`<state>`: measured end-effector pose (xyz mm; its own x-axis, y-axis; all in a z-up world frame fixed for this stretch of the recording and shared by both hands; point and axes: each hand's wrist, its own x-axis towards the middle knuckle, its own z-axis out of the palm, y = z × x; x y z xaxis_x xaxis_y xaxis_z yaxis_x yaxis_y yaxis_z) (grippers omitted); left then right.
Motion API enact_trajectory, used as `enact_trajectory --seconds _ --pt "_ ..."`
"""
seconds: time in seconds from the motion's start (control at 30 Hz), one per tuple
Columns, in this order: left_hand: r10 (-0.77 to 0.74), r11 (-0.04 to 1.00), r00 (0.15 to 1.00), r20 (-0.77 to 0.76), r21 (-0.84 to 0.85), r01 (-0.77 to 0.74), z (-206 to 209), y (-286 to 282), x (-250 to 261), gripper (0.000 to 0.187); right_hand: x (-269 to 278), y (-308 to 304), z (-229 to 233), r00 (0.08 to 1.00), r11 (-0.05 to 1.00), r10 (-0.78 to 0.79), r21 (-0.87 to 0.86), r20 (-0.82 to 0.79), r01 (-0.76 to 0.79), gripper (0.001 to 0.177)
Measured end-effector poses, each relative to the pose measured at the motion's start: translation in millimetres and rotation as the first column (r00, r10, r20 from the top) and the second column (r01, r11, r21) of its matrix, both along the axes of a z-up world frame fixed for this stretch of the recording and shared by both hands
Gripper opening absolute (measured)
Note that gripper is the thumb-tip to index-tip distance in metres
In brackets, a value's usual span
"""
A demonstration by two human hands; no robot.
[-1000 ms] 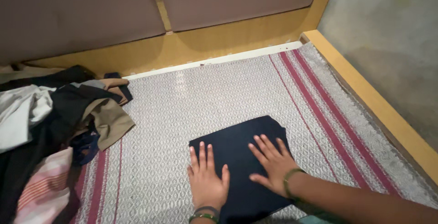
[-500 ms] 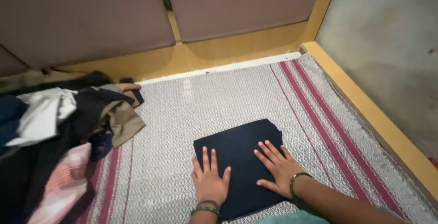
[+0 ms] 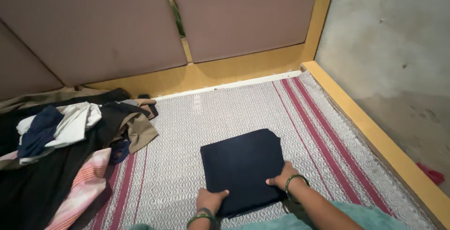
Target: The person folds denim jeans and a long-sleeved black top by hand on a bed.
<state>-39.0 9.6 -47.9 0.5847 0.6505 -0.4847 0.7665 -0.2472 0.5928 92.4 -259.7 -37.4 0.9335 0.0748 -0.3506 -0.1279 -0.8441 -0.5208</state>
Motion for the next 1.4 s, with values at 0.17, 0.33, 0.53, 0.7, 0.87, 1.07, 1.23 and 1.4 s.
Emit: enact_trajectory --seconds 0.17,0.33,0.53,0.7,0.87,1.07,1.23,1.4 --pt "0.351 0.701 0.936 0.034 -0.672 -0.238 -11 5 0 0.065 20 -16 -30 0.852 0.870 -0.203 0.310 -0.482 0.383 0.072" --pt "0.495 0.341 0.867 -0.057 -0.905 -0.254 6 14 0 0.060 16 -16 -2 0.757 0.685 -0.054 0.527 -0.652 0.503 0.070" --pt "0.350 0.374 0.935 -0.053 -0.908 -0.191 37 17 -5 0.062 13 -14 26 0.713 0.599 -0.013 0.565 -0.701 0.567 0.052" --pt "0.414 0.379 0.910 -0.036 -0.902 -0.208 88 12 -12 0.075 23 -18 15 0.723 0.564 0.061 0.621 -0.688 0.544 0.044" --pt "0.758 0.107 0.649 0.064 -0.994 -0.027 115 -4 -14 0.121 5 4 55 0.742 0.275 -0.061 0.703 -0.668 0.656 0.033" --pt "0.773 0.188 0.602 0.200 -0.979 0.083 120 -72 13 0.077 -30 13 106 0.791 0.115 -0.158 0.785 -0.591 0.609 0.029" --pt "0.624 0.181 0.774 0.109 -0.983 -0.007 168 -124 60 0.064 -40 -25 145 0.890 0.067 -0.158 0.894 -0.428 0.443 0.034" --pt "0.584 0.062 0.809 0.072 -0.997 0.044 200 -180 91 0.061 -96 -100 192 0.929 0.004 -0.196 0.947 -0.313 0.320 0.057"
